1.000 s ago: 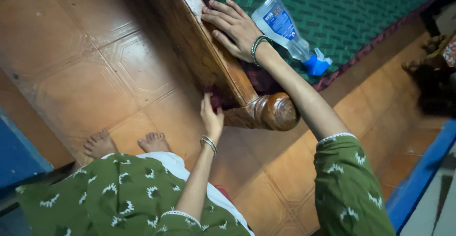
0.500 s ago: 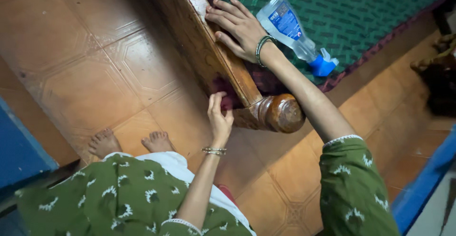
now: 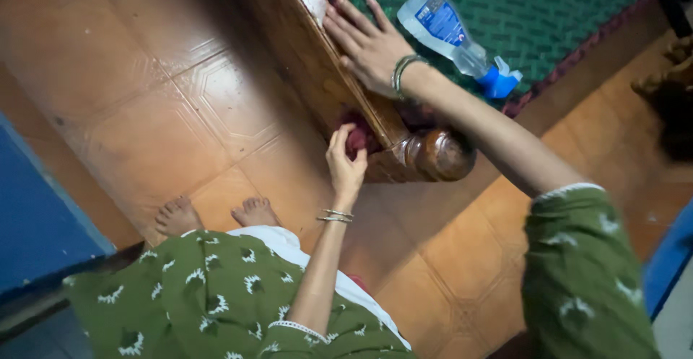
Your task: The person sprays a liquid cleaner onto the wooden frame of a bed and wipes it with a red cloth. They repeatedly apply the cleaner and wipe along the side rail and corner post of the bed frame.
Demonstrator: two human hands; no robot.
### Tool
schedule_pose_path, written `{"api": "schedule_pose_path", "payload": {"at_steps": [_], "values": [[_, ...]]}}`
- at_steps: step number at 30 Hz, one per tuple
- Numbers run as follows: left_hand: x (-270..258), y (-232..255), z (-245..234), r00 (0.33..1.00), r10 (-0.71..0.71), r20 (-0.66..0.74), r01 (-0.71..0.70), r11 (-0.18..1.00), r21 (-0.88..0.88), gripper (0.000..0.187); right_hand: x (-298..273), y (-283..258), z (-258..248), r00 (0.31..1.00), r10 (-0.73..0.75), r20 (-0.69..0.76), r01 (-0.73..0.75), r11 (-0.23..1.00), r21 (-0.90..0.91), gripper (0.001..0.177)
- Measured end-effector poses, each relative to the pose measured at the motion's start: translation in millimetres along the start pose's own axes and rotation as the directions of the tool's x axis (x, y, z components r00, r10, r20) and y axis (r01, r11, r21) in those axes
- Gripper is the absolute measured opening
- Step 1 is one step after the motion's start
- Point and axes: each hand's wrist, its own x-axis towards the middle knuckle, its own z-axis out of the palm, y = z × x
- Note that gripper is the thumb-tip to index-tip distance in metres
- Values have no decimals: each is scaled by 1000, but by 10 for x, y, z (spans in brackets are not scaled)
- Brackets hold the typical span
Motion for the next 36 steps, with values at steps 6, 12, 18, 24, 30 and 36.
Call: {"api": "schedule_pose_path", "payload": {"at_steps": [6,12,18,24,30,36], "values": [[-50,-183,-65,999,-48,19,46,991,125,43,-452,-369,-252,857,66,512,-129,988,89,97],[80,-99,-203,983,-134,127,124,989,78,37,-1197,-1139,-622,934,222,281,-116,930,-349,73],[96,58,-317,967,113,227,-70,980,-189,44,-1495,-1071,-873,966,96,-242,-84,995,58,25],[-88,-442,-249,976,47,213,-50,999,9,48,-1440,-1184,-874,943,143,-299,-143,989,21,26],[-9,-770,-229,954,-109,280,120,993,-22,40,-1446,-1210,-905,923,192,-334,-178,981,70,24],[168,-603,-347,900,70,430,5,985,-170,48,-1446,-1207,-860,914,200,-353,-178,980,94,23]]}}
